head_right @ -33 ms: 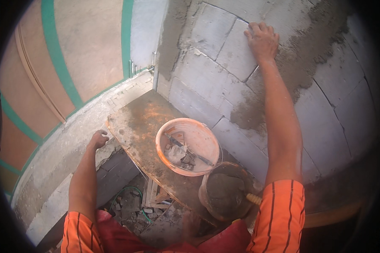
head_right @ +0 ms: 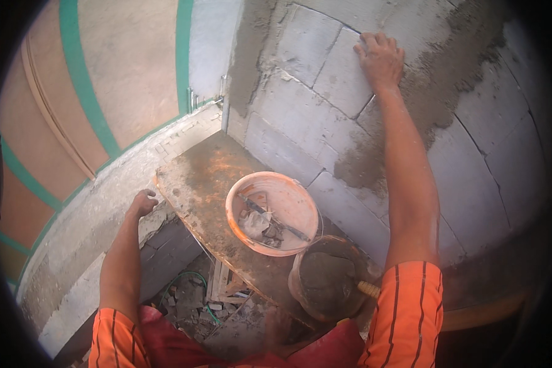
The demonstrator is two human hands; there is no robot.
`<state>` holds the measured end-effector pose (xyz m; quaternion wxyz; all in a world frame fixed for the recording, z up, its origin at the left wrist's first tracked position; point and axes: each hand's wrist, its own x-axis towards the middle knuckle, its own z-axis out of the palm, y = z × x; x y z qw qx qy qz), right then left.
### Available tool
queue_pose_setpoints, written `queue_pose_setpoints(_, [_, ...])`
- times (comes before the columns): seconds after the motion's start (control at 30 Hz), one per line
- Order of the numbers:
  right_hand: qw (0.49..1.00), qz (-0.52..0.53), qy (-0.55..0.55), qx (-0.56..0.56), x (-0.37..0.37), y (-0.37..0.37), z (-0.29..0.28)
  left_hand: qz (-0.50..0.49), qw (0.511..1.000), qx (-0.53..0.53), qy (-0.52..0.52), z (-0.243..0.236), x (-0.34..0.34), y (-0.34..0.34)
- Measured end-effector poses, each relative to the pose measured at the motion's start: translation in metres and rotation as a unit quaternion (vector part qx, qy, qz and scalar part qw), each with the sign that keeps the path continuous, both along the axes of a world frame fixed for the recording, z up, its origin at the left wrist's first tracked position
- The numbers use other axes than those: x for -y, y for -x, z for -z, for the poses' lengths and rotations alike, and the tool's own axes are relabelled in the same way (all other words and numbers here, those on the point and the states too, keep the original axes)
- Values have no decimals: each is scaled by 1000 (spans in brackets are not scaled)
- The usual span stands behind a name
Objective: The person hammers a nail into a cinder block wall, then scoops cement from a bucket and applies it to the wall using a trowel. The person smooths the cement over the blocks while standing on a wooden platform.
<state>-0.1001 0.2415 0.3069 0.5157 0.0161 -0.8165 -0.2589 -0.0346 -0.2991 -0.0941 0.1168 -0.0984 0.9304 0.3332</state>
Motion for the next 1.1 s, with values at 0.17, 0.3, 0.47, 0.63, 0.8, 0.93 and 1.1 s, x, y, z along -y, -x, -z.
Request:
queue_pose_setpoints(0.17, [999,-31,-40,1,-12,-2,3,5,1000,0,4,6,2,3])
queue_pose_setpoints(0.3, [996,-65,-58,-12,-20,0,6,17,999,-27,21,25,13,9])
queue_pose_setpoints(0.47, [996,-68,-63,-8,-25,-3,10,8,1000,-10,-1,19,7,7])
queue_pose_setpoints(0.63, [993,-89,-74,-7,-33,-3,12,44,996,-52,50,17,8,4])
queue_pose_setpoints(0.8, [993,-90,-72,-6,-40,-2,11,23,1000,-18,11,7,-8,7])
queue_pose_setpoints(0.93, [993,-87,-73,-12,-35,5,8,11,1000,-16,13,7,-1,10])
queue_pose_setpoints(1.1, [996,-39,-80,12,-36,11,14,22,998,-2,51,-5,5,1])
